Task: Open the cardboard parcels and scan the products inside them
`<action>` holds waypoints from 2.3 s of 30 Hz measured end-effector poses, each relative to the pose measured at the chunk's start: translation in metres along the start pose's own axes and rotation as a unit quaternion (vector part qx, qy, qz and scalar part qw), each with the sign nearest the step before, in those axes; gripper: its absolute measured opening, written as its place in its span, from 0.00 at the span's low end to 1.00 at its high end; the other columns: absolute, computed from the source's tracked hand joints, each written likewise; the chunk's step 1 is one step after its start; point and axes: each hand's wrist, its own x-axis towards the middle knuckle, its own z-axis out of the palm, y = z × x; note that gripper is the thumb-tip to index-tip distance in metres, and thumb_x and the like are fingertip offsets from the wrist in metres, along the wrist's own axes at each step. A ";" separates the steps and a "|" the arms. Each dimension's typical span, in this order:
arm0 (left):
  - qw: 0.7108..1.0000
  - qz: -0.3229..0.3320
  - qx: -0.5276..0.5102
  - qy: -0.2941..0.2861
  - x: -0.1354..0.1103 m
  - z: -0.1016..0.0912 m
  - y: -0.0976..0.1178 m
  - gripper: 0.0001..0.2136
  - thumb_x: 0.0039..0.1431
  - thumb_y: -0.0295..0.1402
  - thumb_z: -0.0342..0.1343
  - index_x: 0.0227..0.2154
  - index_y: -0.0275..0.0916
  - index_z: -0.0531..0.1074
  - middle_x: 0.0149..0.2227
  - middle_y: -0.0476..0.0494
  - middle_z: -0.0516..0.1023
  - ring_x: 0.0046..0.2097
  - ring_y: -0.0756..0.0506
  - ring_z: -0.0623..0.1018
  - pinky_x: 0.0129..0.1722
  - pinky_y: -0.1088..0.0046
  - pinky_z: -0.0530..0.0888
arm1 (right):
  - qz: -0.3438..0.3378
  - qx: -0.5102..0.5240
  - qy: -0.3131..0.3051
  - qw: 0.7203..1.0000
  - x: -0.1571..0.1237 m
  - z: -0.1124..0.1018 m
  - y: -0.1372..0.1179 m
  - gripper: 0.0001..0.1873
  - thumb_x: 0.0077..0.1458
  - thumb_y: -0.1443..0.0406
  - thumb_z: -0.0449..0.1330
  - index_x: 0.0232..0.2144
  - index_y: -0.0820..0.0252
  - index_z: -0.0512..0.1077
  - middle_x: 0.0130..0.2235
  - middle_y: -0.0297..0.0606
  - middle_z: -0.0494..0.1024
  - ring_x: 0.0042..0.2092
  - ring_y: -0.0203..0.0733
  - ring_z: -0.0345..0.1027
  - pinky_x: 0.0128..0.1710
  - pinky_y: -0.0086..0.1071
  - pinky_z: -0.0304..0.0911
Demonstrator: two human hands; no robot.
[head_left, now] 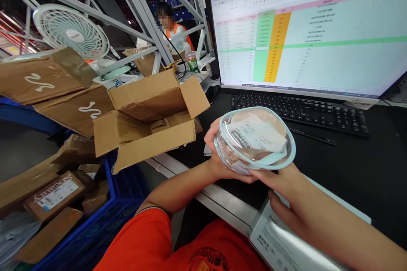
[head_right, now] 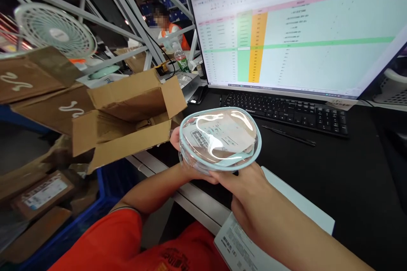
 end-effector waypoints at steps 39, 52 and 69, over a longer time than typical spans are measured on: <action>0.873 -0.258 -0.408 -0.072 0.001 0.008 0.015 0.56 0.35 0.48 0.75 0.62 0.45 0.43 0.60 0.31 0.63 0.63 0.33 0.66 0.65 0.46 0.61 | -0.166 -0.137 0.087 0.973 -0.001 -0.037 0.023 0.10 0.61 0.76 0.59 0.43 0.64 0.76 0.38 0.43 0.82 0.39 0.39 0.77 0.36 0.31 0.72; 0.965 -0.063 -0.251 -0.034 -0.001 0.006 0.006 0.60 0.29 0.53 0.76 0.62 0.48 0.43 0.64 0.30 0.58 0.65 0.31 0.64 0.67 0.44 0.59 | -0.135 -0.229 0.185 0.946 -0.008 -0.007 0.009 0.09 0.58 0.74 0.63 0.39 0.57 0.77 0.28 0.31 0.78 0.23 0.32 0.66 0.23 0.32 0.54; 0.937 -0.136 -0.301 -0.111 0.000 0.004 0.015 0.60 0.37 0.49 0.75 0.66 0.46 0.39 0.65 0.26 0.57 0.66 0.31 0.65 0.66 0.44 0.62 | -0.177 -0.255 0.141 0.940 -0.001 -0.009 0.007 0.07 0.58 0.75 0.62 0.38 0.62 0.78 0.35 0.36 0.82 0.26 0.32 0.70 0.23 0.32 0.59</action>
